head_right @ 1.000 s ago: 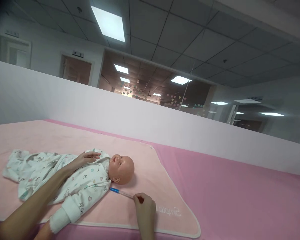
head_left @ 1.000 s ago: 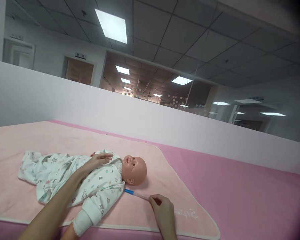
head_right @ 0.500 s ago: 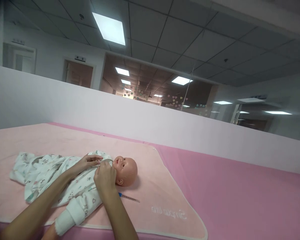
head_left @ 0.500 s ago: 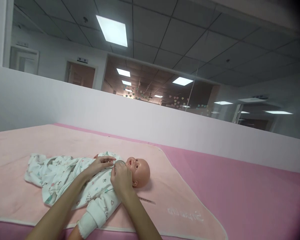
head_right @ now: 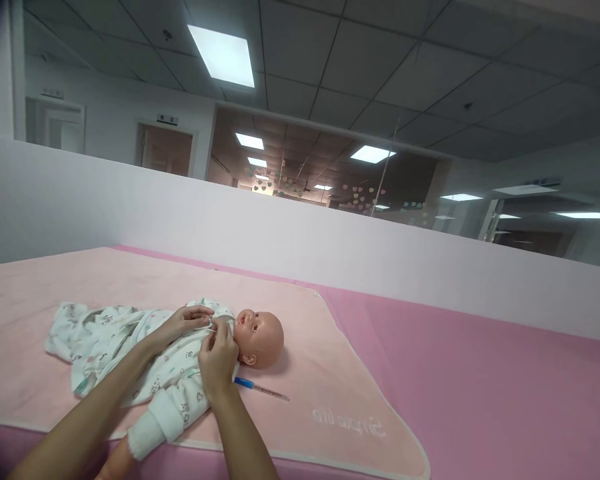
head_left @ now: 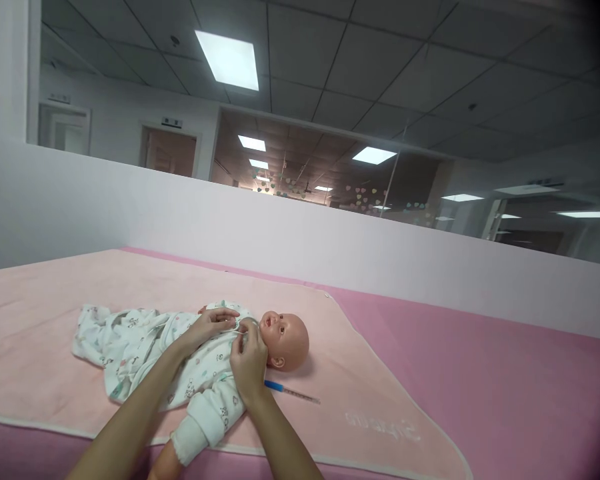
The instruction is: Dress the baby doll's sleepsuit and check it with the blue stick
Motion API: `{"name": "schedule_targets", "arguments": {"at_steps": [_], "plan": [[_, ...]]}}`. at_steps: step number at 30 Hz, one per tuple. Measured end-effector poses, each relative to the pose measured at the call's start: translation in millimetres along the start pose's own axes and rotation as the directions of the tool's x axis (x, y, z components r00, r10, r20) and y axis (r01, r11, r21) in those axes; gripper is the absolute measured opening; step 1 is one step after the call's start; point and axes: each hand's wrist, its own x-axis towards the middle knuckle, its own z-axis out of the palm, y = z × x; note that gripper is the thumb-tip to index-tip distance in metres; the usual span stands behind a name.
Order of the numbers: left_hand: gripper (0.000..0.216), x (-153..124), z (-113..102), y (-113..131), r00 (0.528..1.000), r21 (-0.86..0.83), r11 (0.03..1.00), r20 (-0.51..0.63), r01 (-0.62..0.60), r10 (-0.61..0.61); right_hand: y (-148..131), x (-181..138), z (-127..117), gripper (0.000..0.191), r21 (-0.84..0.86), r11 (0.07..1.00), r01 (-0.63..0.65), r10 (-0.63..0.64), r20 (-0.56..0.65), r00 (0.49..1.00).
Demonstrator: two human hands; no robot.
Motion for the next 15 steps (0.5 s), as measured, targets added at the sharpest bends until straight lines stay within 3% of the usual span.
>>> {"name": "schedule_targets", "arguments": {"at_steps": [4,8,15], "plan": [[0.038,-0.5,-0.6,-0.3,0.998,0.019,1.0,0.064,0.025,-0.026,4.8,-1.7,3.4,0.025,0.12,0.991,0.066,-0.066,-0.001,0.998],[0.036,-4.2,0.8,5.2,0.991,-0.013,0.999,0.126,0.053,-0.051,8.3,-2.1,6.3,0.026,0.142,0.989,0.04,-0.049,0.062,0.997],[0.033,-8.0,3.5,17.3,0.992,0.065,0.995,0.1,0.071,-0.078,4.1,-0.9,4.0,0.02,0.144,0.989,-0.012,0.008,0.031,0.999]]}}
